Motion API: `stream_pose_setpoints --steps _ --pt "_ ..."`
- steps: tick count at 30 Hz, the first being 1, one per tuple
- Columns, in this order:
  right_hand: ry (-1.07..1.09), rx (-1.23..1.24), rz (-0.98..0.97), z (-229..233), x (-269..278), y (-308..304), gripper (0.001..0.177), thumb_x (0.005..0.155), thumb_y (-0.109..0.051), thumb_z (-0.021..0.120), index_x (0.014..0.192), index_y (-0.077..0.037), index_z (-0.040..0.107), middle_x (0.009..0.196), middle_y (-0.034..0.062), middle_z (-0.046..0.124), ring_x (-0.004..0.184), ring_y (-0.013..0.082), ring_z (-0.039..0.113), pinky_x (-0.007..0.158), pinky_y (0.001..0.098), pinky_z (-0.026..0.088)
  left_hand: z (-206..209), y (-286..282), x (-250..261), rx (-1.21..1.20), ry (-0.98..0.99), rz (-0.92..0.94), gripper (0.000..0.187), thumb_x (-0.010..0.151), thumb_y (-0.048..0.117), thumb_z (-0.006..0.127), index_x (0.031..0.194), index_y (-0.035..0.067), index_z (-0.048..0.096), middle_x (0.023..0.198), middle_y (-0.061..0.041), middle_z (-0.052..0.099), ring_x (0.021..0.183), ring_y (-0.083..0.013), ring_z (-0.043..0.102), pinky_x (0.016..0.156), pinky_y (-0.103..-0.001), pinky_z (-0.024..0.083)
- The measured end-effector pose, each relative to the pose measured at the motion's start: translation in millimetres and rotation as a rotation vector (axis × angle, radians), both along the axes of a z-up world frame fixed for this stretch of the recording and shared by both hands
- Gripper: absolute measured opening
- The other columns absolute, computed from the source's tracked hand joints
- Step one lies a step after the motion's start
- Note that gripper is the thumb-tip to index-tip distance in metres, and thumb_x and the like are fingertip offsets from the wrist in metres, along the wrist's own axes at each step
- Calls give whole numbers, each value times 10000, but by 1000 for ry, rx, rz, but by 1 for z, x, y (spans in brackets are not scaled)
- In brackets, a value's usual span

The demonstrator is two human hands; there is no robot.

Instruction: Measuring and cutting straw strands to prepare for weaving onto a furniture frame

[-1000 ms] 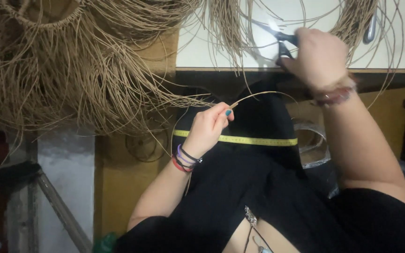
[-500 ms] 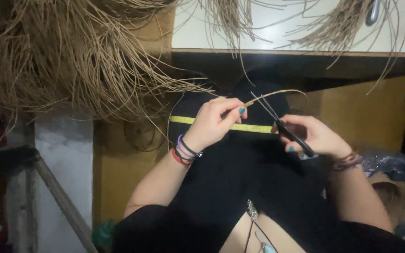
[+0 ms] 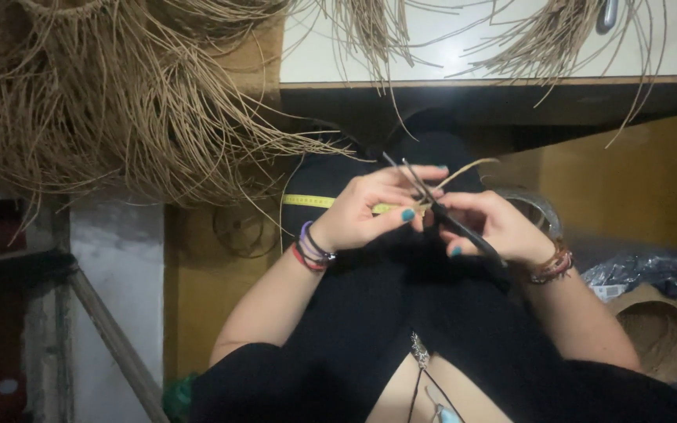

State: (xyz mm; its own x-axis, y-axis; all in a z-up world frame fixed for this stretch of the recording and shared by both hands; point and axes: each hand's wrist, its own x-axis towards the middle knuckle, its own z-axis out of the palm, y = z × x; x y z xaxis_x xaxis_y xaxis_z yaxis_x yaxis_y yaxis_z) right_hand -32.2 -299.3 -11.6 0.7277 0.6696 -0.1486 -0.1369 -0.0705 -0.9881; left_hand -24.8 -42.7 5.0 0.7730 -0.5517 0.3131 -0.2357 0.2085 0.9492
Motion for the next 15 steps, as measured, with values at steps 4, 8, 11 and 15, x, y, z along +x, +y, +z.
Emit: stream_pose_setpoints --steps 4,8,11,15 --pt "44 70 32 12 2 2 412 698 -352 935 915 -60 742 603 20 672 506 110 595 477 241 497 -7 -5 1 -63 -40 -46 281 1041 251 569 887 126 768 1267 -149 714 1297 -328 627 1090 -454 473" --pt "26 -69 -60 -3 10 -8 295 706 -229 922 866 -50 751 508 15 676 414 83 600 438 217 492 -7 2 5 -7 20 53 219 1012 174 604 910 94 781 1379 -205 628 1265 -368 646 1077 -468 515" --pt "-22 -206 -131 15 32 -5 423 678 -254 923 1009 -50 757 693 71 741 594 149 676 588 296 552 -8 15 11 43 24 69 205 1014 124 593 935 77 777 1400 -234 598 1280 -399 623 1084 -510 497" --pt "-355 -483 -114 40 91 -1 696 781 -302 838 1346 48 631 1047 282 736 957 399 711 822 536 541 -13 25 9 79 65 54 178 1006 99 605 934 57 763 1410 -243 595 1275 -417 620 1086 -516 489"
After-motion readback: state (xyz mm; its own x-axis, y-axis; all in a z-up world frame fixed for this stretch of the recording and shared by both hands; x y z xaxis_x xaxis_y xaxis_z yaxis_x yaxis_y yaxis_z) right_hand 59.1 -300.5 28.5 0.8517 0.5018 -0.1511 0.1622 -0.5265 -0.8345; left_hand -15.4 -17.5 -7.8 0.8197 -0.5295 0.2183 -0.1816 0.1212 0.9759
